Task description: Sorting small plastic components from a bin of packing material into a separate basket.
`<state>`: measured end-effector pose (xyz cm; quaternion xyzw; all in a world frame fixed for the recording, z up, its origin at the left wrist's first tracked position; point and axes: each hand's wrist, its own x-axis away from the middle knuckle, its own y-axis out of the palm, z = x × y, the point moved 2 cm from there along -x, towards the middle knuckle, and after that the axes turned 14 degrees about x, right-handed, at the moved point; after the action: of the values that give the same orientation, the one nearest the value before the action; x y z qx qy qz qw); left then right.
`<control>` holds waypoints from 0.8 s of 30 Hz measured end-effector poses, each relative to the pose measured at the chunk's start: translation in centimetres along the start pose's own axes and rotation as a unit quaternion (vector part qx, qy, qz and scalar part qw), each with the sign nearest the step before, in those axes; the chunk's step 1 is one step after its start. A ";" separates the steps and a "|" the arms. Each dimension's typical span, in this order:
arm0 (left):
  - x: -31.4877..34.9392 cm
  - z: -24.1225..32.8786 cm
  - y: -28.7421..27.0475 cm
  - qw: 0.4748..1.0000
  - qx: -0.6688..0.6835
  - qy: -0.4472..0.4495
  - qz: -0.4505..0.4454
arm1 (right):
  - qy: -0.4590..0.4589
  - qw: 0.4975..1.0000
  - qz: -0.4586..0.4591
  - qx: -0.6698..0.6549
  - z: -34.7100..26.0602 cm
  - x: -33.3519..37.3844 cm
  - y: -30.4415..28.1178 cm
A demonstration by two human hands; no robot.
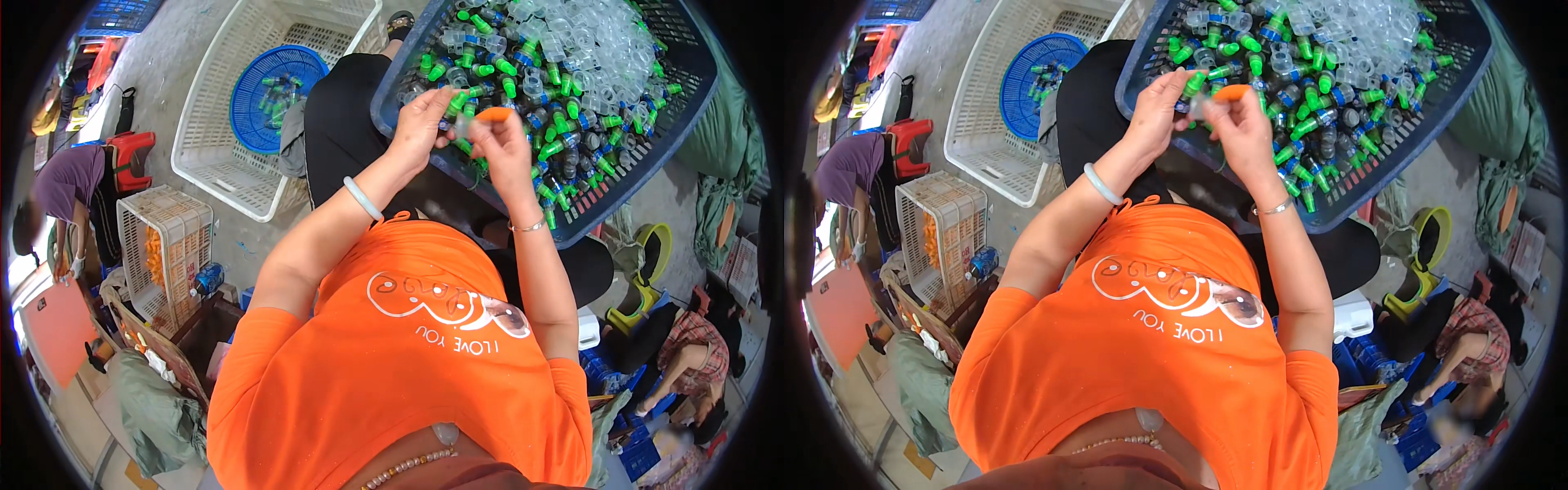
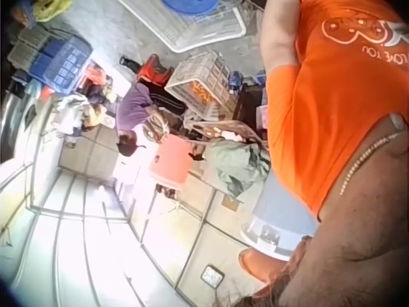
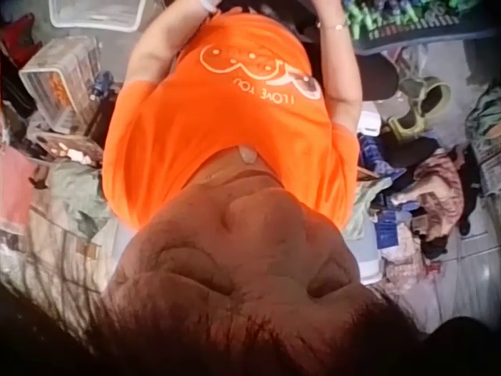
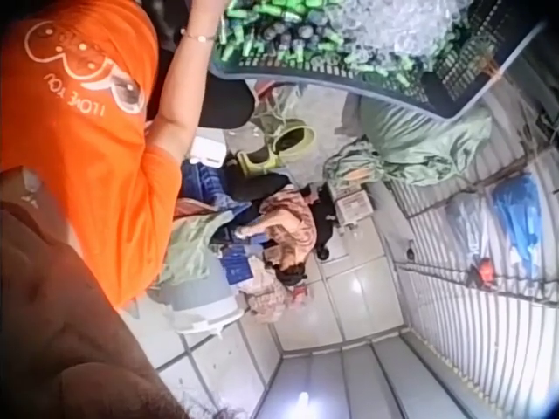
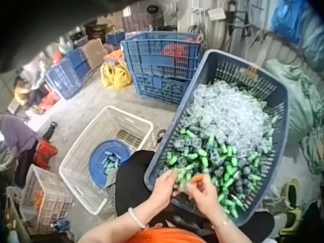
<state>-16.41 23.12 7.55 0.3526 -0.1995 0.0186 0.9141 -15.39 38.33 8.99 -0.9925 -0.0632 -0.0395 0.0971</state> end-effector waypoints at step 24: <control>2.3 1.7 -0.3 0.917 -0.369 0.148 -0.038 | -0.177 0.933 -0.110 0.292 -3.6 1.6 0.5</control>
<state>-14.83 21.56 9.40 -0.0095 -0.0414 -0.0389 0.9983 -13.95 37.36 12.54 -0.8981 -0.1973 0.1464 0.3647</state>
